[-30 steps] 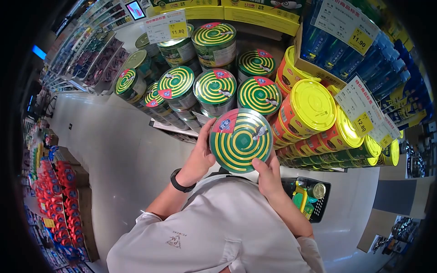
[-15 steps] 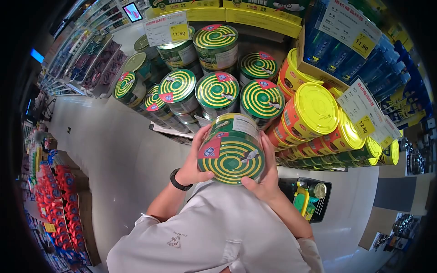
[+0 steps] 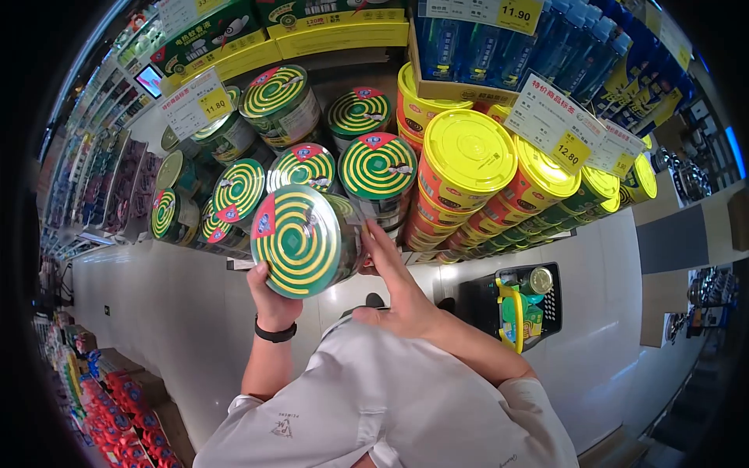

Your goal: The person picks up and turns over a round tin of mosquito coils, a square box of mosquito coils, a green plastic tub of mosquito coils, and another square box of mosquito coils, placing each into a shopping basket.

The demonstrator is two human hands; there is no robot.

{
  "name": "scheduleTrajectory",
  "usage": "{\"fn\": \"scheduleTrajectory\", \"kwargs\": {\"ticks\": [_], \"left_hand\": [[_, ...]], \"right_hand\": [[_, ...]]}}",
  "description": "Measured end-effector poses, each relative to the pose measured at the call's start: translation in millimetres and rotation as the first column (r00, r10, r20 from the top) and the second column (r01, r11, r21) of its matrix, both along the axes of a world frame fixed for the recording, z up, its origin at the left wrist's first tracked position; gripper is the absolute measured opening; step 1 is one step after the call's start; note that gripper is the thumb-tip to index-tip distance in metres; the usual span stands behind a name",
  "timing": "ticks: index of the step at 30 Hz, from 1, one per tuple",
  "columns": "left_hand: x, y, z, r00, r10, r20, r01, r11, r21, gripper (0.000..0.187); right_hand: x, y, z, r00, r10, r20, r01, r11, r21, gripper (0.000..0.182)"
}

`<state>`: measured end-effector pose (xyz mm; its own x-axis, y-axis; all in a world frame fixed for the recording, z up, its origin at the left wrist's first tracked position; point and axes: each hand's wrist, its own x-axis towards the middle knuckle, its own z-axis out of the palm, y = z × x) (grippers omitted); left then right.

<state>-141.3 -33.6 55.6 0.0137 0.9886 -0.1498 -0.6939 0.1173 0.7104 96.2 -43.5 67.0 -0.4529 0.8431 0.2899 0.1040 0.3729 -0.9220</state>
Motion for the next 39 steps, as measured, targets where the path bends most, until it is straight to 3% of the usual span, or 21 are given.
{"fn": "scheduleTrajectory", "kwargs": {"ticks": [2, 5, 7, 10, 15, 23, 26, 32, 39], "left_hand": [[-4, 19, 13, 0.999, 0.050, -0.009, -0.049, 0.998, 0.039, 0.066], [5, 50, 41, 0.997, 0.038, -0.065, -0.032, 0.995, 0.091, 0.062], [16, 74, 57, 0.996, -0.010, -0.085, 0.020, 0.992, 0.125, 0.062], [28, 108, 60, 0.970, -0.123, -0.209, 0.139, 0.988, 0.062, 0.049], [50, 140, 48, 0.934, -0.174, -0.311, 0.182, 0.983, -0.004, 0.039], [68, 151, 55, 0.932, -0.117, -0.343, 0.080, 0.990, -0.119, 0.026], [69, 153, 59, 0.923, -0.164, -0.349, 0.141, 0.986, -0.091, 0.025], [77, 155, 57, 0.964, -0.178, -0.196, 0.175, 0.984, -0.033, 0.030], [84, 145, 55, 0.955, -0.134, -0.264, 0.155, 0.986, 0.060, 0.044]], "right_hand": [[-3, -1, 0, 0.999, -0.043, 0.013, 0.041, 0.994, 0.099, 0.097], [-1, -3, -14, 0.996, -0.064, -0.063, 0.063, 0.998, -0.026, 0.086], [8, -5, -32, 0.997, -0.076, 0.000, 0.074, 0.978, -0.195, 0.074], [19, -10, -52, 0.995, -0.096, 0.016, 0.096, 0.952, -0.289, 0.064], [37, -11, -70, 0.985, -0.157, 0.069, 0.171, 0.929, -0.327, 0.059], [53, -5, -75, 0.985, -0.145, 0.094, 0.170, 0.906, -0.388, 0.057], [53, 1, -76, 0.985, -0.135, 0.104, 0.166, 0.905, -0.393, 0.056], [50, 11, -79, 0.988, -0.096, 0.125, 0.137, 0.916, -0.378, 0.053], [44, 22, -75, 0.983, -0.120, 0.138, 0.170, 0.878, -0.447, 0.049]]}}
